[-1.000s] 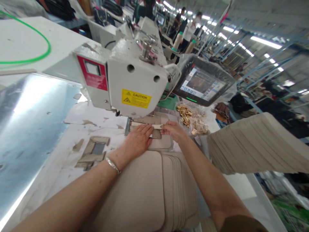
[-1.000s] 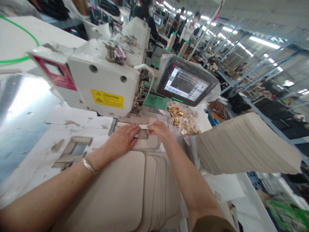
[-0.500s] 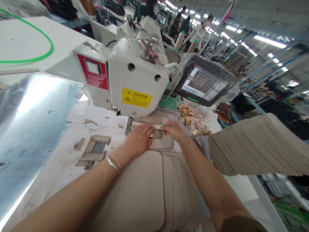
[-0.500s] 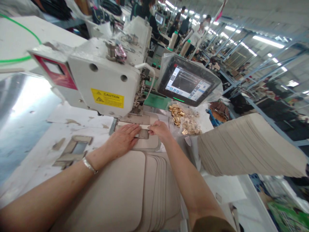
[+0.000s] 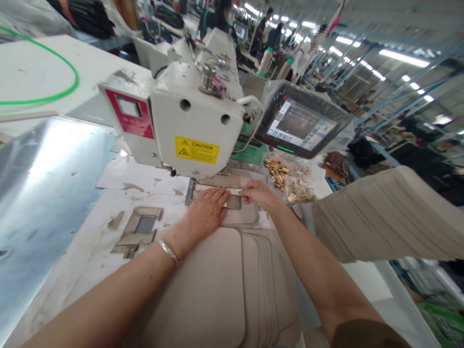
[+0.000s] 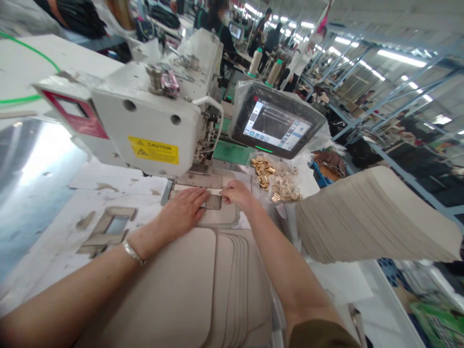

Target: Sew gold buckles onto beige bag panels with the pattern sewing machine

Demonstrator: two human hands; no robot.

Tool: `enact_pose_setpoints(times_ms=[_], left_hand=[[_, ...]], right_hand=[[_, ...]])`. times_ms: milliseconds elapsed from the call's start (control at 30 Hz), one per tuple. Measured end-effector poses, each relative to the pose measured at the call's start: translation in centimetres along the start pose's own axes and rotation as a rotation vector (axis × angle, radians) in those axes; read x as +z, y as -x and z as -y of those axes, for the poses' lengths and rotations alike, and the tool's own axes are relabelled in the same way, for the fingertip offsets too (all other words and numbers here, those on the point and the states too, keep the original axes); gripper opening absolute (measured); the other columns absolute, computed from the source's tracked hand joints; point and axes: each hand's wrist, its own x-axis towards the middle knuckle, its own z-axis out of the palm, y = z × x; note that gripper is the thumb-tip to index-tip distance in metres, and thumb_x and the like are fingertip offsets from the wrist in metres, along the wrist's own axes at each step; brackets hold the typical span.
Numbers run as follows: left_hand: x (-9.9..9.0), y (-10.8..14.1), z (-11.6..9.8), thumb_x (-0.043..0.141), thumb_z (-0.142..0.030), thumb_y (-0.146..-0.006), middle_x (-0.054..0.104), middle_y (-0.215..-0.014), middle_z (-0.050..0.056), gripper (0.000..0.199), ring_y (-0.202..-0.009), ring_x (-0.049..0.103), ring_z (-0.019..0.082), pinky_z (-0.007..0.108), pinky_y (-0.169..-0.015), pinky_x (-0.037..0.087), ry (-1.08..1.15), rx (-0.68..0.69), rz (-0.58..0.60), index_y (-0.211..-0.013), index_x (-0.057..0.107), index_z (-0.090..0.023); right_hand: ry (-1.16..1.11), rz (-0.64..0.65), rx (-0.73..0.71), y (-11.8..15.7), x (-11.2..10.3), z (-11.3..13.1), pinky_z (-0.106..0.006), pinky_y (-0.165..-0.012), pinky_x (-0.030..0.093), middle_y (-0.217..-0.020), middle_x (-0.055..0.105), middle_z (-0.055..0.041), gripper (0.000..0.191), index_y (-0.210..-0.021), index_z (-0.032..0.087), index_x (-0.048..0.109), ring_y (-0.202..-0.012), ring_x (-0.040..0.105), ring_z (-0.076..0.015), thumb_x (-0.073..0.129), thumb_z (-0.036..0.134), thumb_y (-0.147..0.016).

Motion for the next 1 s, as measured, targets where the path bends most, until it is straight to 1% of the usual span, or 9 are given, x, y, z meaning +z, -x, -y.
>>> enact_pose_setpoints(times_ms=[67, 133, 233, 333, 433, 500, 633, 767, 1000], left_hand=[[-0.1, -0.4, -0.6, 0.045, -0.025, -0.093, 0.057, -0.138, 0.015, 0.045, -0.128, 0.051, 0.027, 0.044, -0.110, 0.037, -0.028, -0.026, 0.002, -0.135, 0.051, -0.011], [-0.2, -0.8, -1.2, 0.046, -0.025, -0.092, 0.061, -0.130, 0.015, 0.042, -0.122, 0.054, 0.028, 0.044, -0.106, 0.040, -0.054, -0.045, 0.006, -0.132, 0.053, -0.013], [0.0, -1.4, -1.9, 0.046, -0.023, -0.091, 0.064, -0.121, 0.015, 0.038, -0.117, 0.055, 0.028, 0.042, -0.101, 0.042, -0.064, -0.033, 0.014, -0.126, 0.056, -0.011], [0.3, -1.6, -1.9, 0.046, -0.019, -0.091, 0.062, -0.128, 0.015, 0.040, -0.122, 0.053, 0.026, 0.040, -0.104, 0.040, -0.057, 0.004, 0.021, -0.129, 0.054, -0.009], [0.5, -1.6, -1.6, 0.047, -0.020, -0.091, 0.059, -0.135, 0.013, 0.043, -0.125, 0.051, 0.025, 0.038, -0.107, 0.038, -0.046, 0.024, 0.025, -0.133, 0.051, -0.011], [0.4, -1.7, -1.5, 0.047, -0.022, -0.091, 0.060, -0.133, 0.012, 0.042, -0.123, 0.052, 0.024, 0.038, -0.106, 0.039, -0.041, 0.016, 0.022, -0.131, 0.053, -0.012], [0.1, -1.9, -2.1, 0.052, -0.026, -0.089, 0.065, -0.120, 0.012, 0.037, -0.115, 0.055, 0.026, 0.042, -0.101, 0.042, -0.039, -0.029, 0.006, -0.122, 0.058, -0.013], [0.1, -2.0, -2.6, 0.055, -0.027, -0.086, 0.066, -0.114, 0.011, 0.032, -0.110, 0.056, 0.027, 0.043, -0.099, 0.042, -0.043, -0.050, -0.006, -0.115, 0.061, -0.014], [0.6, -1.9, -2.9, 0.053, -0.026, -0.087, 0.066, -0.113, 0.012, 0.033, -0.110, 0.056, 0.027, 0.043, -0.099, 0.042, -0.047, -0.059, -0.015, -0.117, 0.060, -0.013]], right_hand=[[0.040, -0.047, -0.045, 0.2, 0.2, -0.2, -0.016, -0.042, 0.041, -0.040, 0.054, 0.0050, 0.029, -0.053, 0.018, 0.049, -0.039, 0.049, -0.0075, 0.067, 0.005, -0.072], [0.088, -0.071, -0.060, 0.4, 0.3, -0.2, -0.016, -0.040, 0.038, -0.037, 0.050, 0.0063, 0.029, -0.053, 0.018, 0.049, -0.037, 0.047, -0.0070, 0.067, 0.006, -0.072], [0.123, -0.036, -0.017, 0.2, 0.2, 0.1, -0.017, -0.038, 0.036, -0.035, 0.048, 0.0063, 0.030, -0.054, 0.019, 0.048, -0.034, 0.045, -0.0074, 0.069, 0.007, -0.072], [0.133, 0.016, 0.057, 0.0, -0.2, 0.7, -0.018, -0.038, 0.038, -0.038, 0.050, 0.0050, 0.031, -0.054, 0.018, 0.048, -0.034, 0.047, -0.0083, 0.071, 0.006, -0.072], [0.134, 0.048, 0.107, 0.0, -0.5, 1.2, -0.017, -0.037, 0.039, -0.040, 0.053, 0.0047, 0.028, -0.057, 0.017, 0.050, -0.033, 0.048, -0.0077, 0.071, 0.007, -0.073], [0.133, 0.078, 0.126, 0.1, -0.7, 1.1, -0.017, -0.036, 0.038, -0.042, 0.055, 0.0038, 0.026, -0.059, 0.017, 0.051, -0.032, 0.047, -0.0074, 0.072, 0.010, -0.075], [0.060, 0.147, 0.140, 0.6, -1.0, 0.3, -0.017, -0.036, 0.039, -0.045, 0.060, 0.0020, 0.024, -0.068, 0.018, 0.053, -0.032, 0.051, -0.0097, 0.073, 0.023, -0.080], [-0.005, 0.116, 0.120, 1.1, -0.8, -0.2, -0.017, -0.039, 0.041, -0.047, 0.062, 0.0014, 0.024, -0.070, 0.018, 0.053, -0.036, 0.055, -0.0103, 0.070, 0.027, -0.084], [0.032, 0.101, 0.152, 0.8, -0.3, 0.1, -0.018, -0.039, 0.040, -0.043, 0.059, 0.0028, 0.019, -0.069, 0.018, 0.053, -0.033, 0.053, -0.0107, 0.064, 0.020, -0.084]])
